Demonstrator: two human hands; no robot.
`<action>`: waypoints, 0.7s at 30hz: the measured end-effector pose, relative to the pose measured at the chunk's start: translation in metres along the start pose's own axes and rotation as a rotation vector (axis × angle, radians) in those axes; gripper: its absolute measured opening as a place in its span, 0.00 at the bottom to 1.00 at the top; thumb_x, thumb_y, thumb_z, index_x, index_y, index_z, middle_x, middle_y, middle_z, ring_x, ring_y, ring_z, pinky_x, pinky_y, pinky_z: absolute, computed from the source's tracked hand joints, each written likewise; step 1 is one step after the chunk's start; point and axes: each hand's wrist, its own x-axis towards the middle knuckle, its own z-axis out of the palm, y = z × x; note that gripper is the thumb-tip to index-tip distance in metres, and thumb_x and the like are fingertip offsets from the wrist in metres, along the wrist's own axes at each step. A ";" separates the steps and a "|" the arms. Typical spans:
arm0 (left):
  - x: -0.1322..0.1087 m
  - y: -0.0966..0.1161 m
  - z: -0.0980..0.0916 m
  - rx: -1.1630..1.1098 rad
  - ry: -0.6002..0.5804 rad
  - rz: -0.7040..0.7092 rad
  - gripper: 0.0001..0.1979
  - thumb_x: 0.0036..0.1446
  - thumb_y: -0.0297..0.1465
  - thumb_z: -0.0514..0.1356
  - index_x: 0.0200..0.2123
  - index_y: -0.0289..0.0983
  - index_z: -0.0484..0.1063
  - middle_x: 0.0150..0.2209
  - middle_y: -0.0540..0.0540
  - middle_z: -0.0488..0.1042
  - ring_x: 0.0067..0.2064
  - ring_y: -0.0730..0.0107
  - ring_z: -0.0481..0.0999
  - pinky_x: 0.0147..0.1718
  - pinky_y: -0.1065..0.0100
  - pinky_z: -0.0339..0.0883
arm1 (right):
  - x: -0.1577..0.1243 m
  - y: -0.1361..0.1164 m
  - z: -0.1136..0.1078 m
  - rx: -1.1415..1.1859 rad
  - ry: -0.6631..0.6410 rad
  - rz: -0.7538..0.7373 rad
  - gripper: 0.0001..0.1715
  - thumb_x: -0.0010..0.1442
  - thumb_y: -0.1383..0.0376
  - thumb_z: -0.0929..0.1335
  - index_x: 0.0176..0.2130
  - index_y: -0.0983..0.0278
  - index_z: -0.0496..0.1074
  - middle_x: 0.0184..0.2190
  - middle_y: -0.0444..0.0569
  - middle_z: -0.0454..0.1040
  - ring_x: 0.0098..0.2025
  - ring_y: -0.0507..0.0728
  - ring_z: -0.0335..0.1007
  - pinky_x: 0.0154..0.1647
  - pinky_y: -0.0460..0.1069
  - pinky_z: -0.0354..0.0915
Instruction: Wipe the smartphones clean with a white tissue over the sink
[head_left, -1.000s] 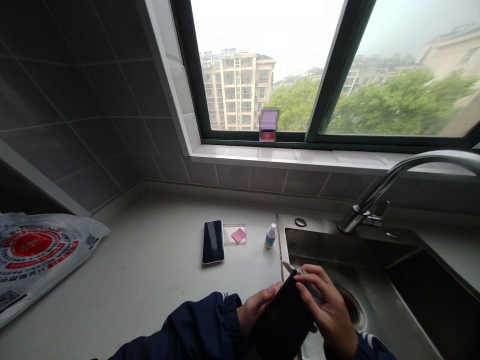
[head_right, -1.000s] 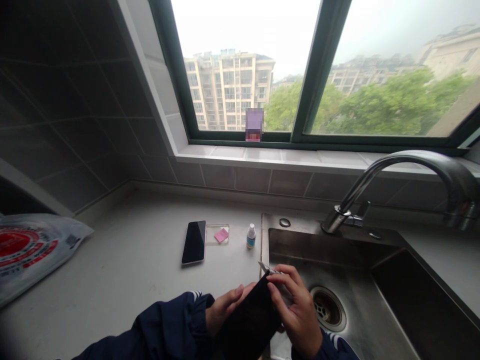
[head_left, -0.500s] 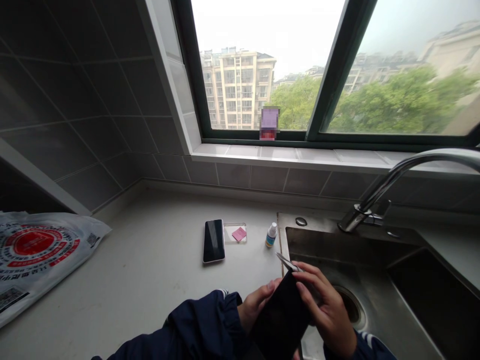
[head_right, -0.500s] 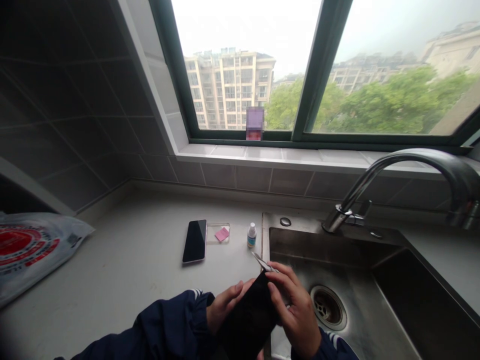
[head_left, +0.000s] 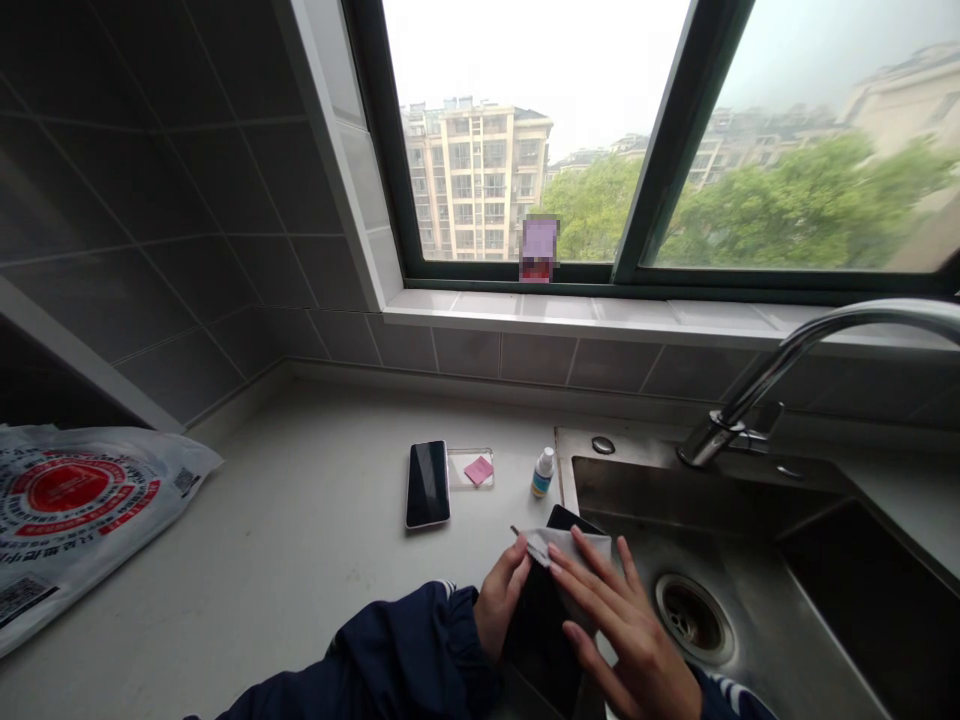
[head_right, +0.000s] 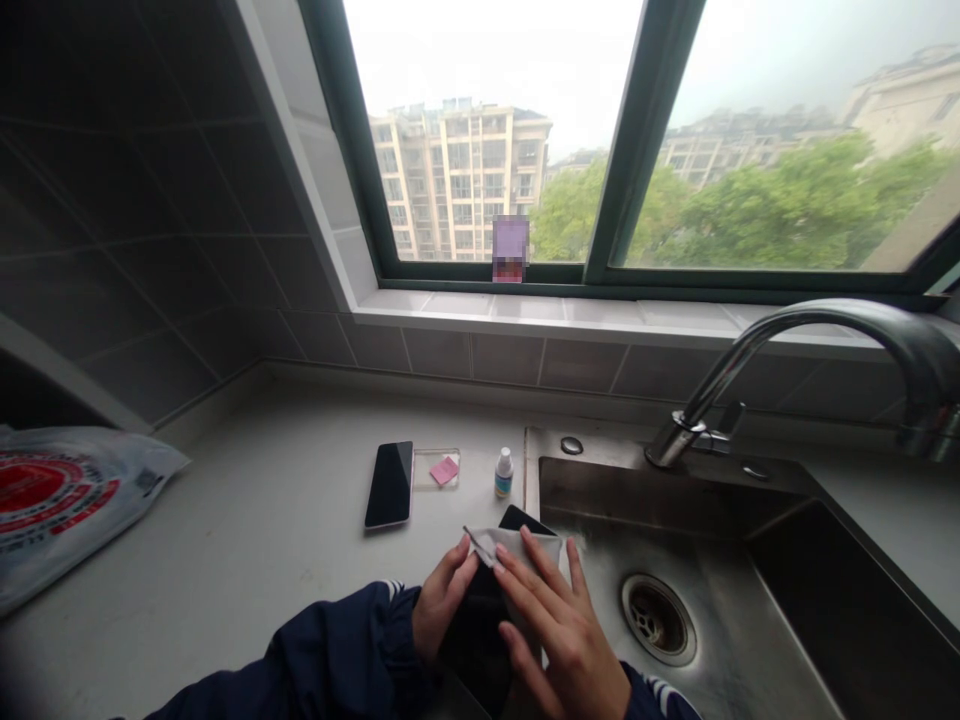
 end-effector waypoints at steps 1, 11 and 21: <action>0.001 0.001 0.002 -0.018 0.008 0.000 0.17 0.50 0.42 0.66 0.41 0.40 0.77 0.46 0.46 0.77 0.58 0.59 0.68 0.61 0.65 0.54 | 0.001 -0.003 -0.001 -0.004 -0.016 -0.040 0.35 0.63 0.68 0.65 0.67 0.65 0.54 0.64 0.50 0.62 0.69 0.65 0.47 0.69 0.68 0.29; 0.011 -0.006 0.001 -0.294 -0.102 -0.220 0.28 0.55 0.50 0.58 0.46 0.32 0.76 0.44 0.39 0.78 0.56 0.53 0.71 0.62 0.55 0.54 | 0.001 -0.004 0.000 -0.074 -0.097 -0.106 0.34 0.65 0.65 0.64 0.67 0.69 0.54 0.68 0.55 0.52 0.70 0.66 0.45 0.69 0.61 0.43; -0.005 0.016 0.015 -0.172 -0.234 -0.162 0.20 0.58 0.44 0.58 0.48 0.39 0.77 0.54 0.47 0.75 0.68 0.64 0.54 0.68 0.67 0.35 | -0.001 -0.002 0.005 -0.196 -0.147 0.013 0.40 0.67 0.55 0.62 0.69 0.71 0.49 0.70 0.58 0.45 0.71 0.68 0.39 0.70 0.60 0.37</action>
